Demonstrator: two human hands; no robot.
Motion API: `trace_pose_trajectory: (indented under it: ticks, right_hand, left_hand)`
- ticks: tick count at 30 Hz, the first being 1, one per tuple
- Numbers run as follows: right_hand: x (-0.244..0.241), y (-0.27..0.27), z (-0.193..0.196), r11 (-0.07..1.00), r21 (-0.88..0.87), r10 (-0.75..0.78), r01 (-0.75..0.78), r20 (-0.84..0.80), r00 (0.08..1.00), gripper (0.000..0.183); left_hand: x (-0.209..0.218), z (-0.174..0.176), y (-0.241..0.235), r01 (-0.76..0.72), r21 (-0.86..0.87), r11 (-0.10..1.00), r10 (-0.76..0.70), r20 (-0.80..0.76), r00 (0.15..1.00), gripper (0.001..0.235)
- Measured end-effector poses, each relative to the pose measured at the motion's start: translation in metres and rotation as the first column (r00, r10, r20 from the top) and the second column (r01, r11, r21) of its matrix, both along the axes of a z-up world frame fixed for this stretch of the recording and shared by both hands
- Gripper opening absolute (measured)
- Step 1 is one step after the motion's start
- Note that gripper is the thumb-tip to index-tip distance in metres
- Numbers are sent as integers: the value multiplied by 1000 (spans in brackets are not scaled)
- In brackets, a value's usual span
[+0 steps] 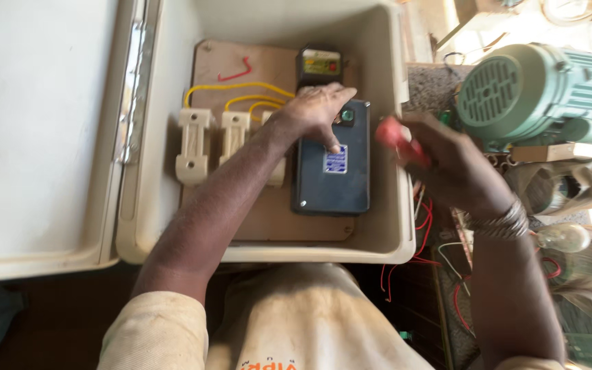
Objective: The person connects colored wires to terminals inside a motor starter and a solar charge controller mounted in a plastic enclosure. They use a screwdriver to tighten connections, then place the cover over the starter and close the enclosure lid.
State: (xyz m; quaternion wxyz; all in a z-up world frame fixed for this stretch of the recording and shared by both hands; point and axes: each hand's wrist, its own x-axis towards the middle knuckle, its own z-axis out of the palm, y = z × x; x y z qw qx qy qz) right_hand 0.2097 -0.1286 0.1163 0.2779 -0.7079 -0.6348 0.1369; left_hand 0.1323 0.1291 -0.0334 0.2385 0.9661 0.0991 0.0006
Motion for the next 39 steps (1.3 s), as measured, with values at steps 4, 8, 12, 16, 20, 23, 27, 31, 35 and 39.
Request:
trace_pose_trajectory:
  ticks: [4, 8, 12, 16, 20, 23, 27, 31, 35, 39]
  right_hand:
    - [21, 4, 26, 975, 199, -95, 96, -14, 995, 41]
    - [32, 23, 38, 899, 404, -202, 168, 43, 978, 26]
    - [41, 49, 22, 814, 545, -133, 200, -161, 978, 33]
    - [48, 64, -15, 778, 604, -137, 175, -109, 985, 57]
    - [65, 74, -33, 756, 639, -138, 141, -55, 989, 72]
    - [73, 72, -44, 772, 623, -155, 124, -4, 988, 71]
    - [77, 76, -50, 742, 648, -183, 172, -51, 982, 77]
    - [81, 79, -59, 725, 663, -204, 188, -53, 977, 87]
    - [85, 82, -64, 751, 629, -203, 202, -72, 976, 84]
    - [88, 81, -65, 769, 616, -176, 171, -53, 983, 79]
  left_hand:
    - [21, -7, -9, -87, -83, 993, 93, 68, 993, 105]
    - [40, 5, -5, -165, -38, 986, 157, -161, 974, 93]
    - [42, 14, -15, -173, -48, 984, 152, -290, 945, 85]
    - [40, 20, -20, -178, -32, 984, 154, -363, 919, 88]
    - [53, 27, -14, -208, -67, 976, 160, -431, 888, 85]
    - [53, 23, -17, -196, -93, 976, 135, -445, 885, 87]
    - [50, 21, -15, -212, -106, 972, 149, -425, 893, 98]
    - [50, 20, -13, -150, -191, 970, 74, -353, 933, 104]
    - [48, 29, -15, -197, -170, 966, 108, -428, 897, 100]
    - [47, 38, -17, -201, -176, 964, 107, -435, 894, 103]
